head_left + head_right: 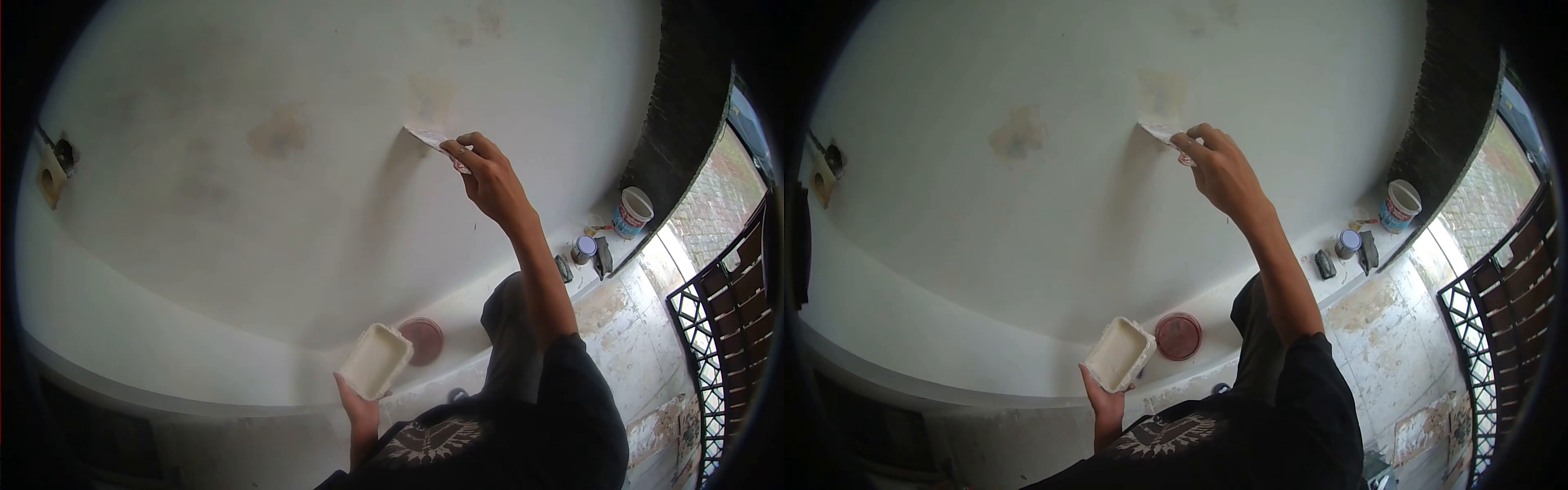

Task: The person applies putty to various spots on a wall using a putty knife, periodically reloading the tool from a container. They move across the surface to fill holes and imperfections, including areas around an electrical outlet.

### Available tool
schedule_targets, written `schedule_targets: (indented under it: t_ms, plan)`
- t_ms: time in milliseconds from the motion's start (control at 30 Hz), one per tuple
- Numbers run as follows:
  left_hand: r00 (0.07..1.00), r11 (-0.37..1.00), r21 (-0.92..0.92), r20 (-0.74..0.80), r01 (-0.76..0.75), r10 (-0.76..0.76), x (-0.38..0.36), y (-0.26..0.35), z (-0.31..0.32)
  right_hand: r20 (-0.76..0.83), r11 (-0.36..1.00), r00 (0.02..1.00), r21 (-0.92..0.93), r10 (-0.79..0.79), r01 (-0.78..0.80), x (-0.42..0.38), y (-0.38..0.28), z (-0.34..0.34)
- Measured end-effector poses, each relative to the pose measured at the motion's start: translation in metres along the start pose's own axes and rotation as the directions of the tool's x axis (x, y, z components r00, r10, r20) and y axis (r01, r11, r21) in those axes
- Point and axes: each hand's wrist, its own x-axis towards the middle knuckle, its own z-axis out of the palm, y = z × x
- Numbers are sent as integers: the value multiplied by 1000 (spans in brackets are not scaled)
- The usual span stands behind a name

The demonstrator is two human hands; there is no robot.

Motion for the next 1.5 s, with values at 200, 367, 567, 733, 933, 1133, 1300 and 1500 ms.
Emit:
schedule_targets:
  t_ms: [200,367,567,733,933,1133,1300,1500]
  plan:
    - [1000,1000,-19,3,10,-10,-1,1,3,-283,999,959,-54,-24,9,20,4,3]
    - [1000,1000,-22,0,15,-15,1,-2,1,-243,987,967,-154,-76,38,-5,14,58]
    - [1000,1000,-27,-14,-12,12,-2,-2,2,-202,999,979,-53,-20,9,-37,0,53]
    - [999,1000,-14,-40,-7,6,-1,0,4,-387,996,920,91,58,-24,11,0,8]
    - [998,999,-37,-63,8,-10,-1,-3,2,-342,994,937,-102,-66,33,44,17,5]
    - [1000,1000,-28,-19,6,-6,1,-1,2,-187,992,978,-95,-94,77,13,5,17]
    - [999,999,-47,48,15,-13,5,2,9,-88,994,991,-52,-101,97,0,2,3]
    - [1000,999,-42,12,8,-8,11,-3,11,-234,985,962,-133,-142,113,38,0,-7]
